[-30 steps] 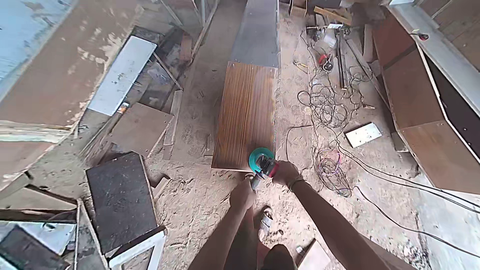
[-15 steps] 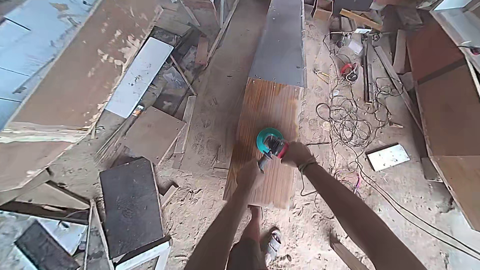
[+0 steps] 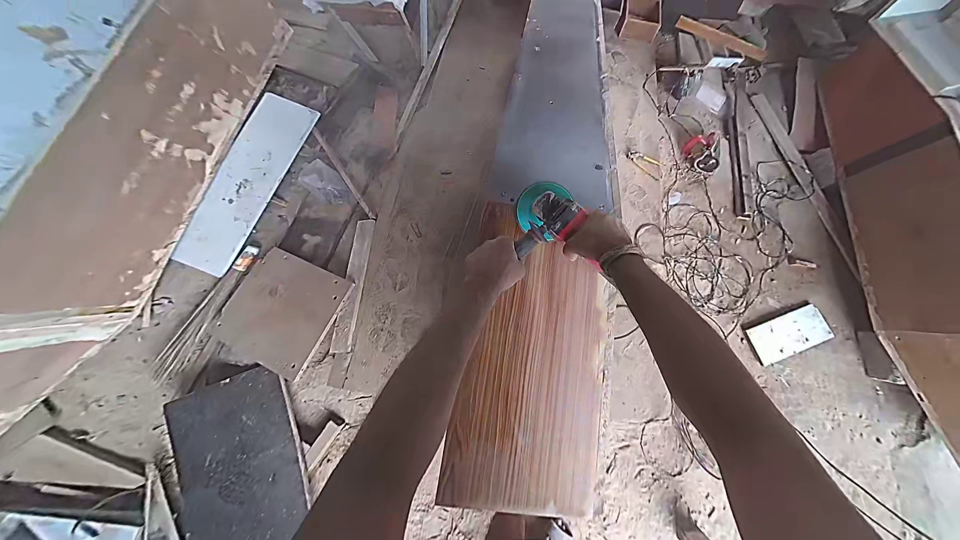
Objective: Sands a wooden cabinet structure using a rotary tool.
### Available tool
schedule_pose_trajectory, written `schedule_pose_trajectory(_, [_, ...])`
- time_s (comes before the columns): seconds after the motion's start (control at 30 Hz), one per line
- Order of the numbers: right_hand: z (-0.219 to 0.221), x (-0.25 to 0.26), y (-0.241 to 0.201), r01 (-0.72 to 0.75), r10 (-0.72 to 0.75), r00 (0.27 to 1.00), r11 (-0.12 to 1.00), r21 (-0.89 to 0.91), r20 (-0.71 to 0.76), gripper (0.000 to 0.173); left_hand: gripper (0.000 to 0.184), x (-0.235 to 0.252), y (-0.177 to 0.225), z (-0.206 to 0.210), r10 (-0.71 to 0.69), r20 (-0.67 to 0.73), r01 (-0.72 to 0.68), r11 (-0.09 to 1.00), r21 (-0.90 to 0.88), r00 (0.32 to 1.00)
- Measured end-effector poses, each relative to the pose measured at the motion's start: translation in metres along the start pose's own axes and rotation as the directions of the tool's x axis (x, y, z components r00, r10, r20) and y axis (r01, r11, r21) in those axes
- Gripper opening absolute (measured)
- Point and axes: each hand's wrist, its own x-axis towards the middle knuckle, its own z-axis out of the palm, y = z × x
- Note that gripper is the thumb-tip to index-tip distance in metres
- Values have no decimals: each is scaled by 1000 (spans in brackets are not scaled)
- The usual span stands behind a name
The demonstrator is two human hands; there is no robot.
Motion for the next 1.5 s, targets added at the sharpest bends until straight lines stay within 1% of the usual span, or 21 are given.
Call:
schedule_pose_trajectory(0.1, [-16, -15, 26, -44, 43, 996, 999, 11, 77, 60, 37, -15, 28, 6, 36, 44, -35, 999, -9, 998])
schedule_pose_trajectory(0.13, [-16, -23, 38, -68, 67, 992, 998, 3, 104, 63, 37, -25, 36, 12, 40, 70, -40, 999, -1, 997])
schedule_pose_trajectory(0.2, [-2, -41, 60, -104, 102, 984, 995, 3, 144, 72, 39, -47, 43, 32, 30, 130, -33, 999, 27, 991])
schedule_pose_trajectory(0.23, [8, -51, 68, -106, 104, 982, 994, 3, 158, 74, 39, -57, 40, 45, 21, 146, -25, 999, 27, 989])
schedule_pose_trajectory(0.33, [35, -83, 76, -62, 63, 979, 998, -11, 192, 69, 36, -87, 22, 83, -26, 152, 26, 1000, 1, 988])
schedule_pose_trajectory(0.43, [58, -122, 72, 11, 7, 970, 997, -72, 243, 67, 36, -122, -7, 125, -86, 112, 93, 994, -62, 990])
schedule_pose_trajectory(0.53, [99, -168, 73, 99, -62, 948, 990, -104, 313, 65, 38, -172, -45, 180, -117, 77, 127, 981, -146, 990])
schedule_pose_trajectory(0.57, [117, -183, 77, 126, -81, 938, 985, -114, 336, 65, 39, -192, -53, 199, -135, 98, 149, 976, -161, 986])
schedule_pose_trajectory(0.6, [136, -199, 83, 145, -93, 929, 982, -121, 359, 67, 40, -213, -59, 215, -163, 129, 183, 970, -162, 978])
schedule_pose_trajectory(0.77, [212, -268, 112, 190, -149, 909, 979, -71, 389, 76, 44, -288, -86, 288, -308, 167, 327, 940, -100, 936])
schedule_pose_trajectory(0.83, [228, -289, 120, 203, -154, 898, 976, -78, 413, 78, 39, -307, -94, 313, -331, 181, 350, 933, -88, 926])
schedule_pose_trajectory(0.9, [240, -301, 126, 197, -141, 892, 977, -88, 430, 74, 36, -318, -99, 327, -330, 194, 350, 933, -80, 924])
schedule_pose_trajectory(0.97, [241, -298, 128, 173, -124, 897, 982, -80, 424, 72, 35, -313, -98, 322, -312, 202, 329, 943, -56, 928])
schedule_pose_trajectory(1.03, [228, -281, 129, 138, -103, 916, 988, -65, 387, 74, 42, -293, -85, 296, -273, 204, 287, 957, -43, 940])
schedule_pose_trajectory(1.1, [200, -250, 121, 112, -88, 938, 992, -55, 337, 79, 43, -259, -70, 260, -217, 161, 226, 973, -38, 963])
schedule_pose_trajectory(1.17, [169, -210, 104, 120, -102, 954, 992, -46, 281, 79, 45, -218, -60, 221, -167, 118, 175, 983, -64, 979])
schedule_pose_trajectory(1.23, [139, -168, 88, 141, -126, 968, 988, -56, 218, 75, 45, -178, -51, 185, -110, 73, 116, 990, -79, 991])
schedule_pose_trajectory(1.33, [100, -112, 70, 116, -117, 989, 993, 14, 86, 67, 43, -120, -27, 124, -85, 36, 86, 996, -19, 996])
schedule_pose_trajectory(1.37, [89, -96, 65, 103, -104, 994, 994, 29, 30, 65, 40, -102, -21, 109, -74, 8, 74, 997, -1, 997])
schedule_pose_trajectory(1.43, [67, -68, 55, 53, -53, 999, 997, 52, -11, 64, 33, -68, -14, 87, -20, -74, 21, 1000, 6, 997])
schedule_pose_trajectory(1.5, [53, -45, 49, 40, -36, 997, 998, 58, -63, 64, 31, -40, -6, 66, -2, -81, 6, 998, 57, 997])
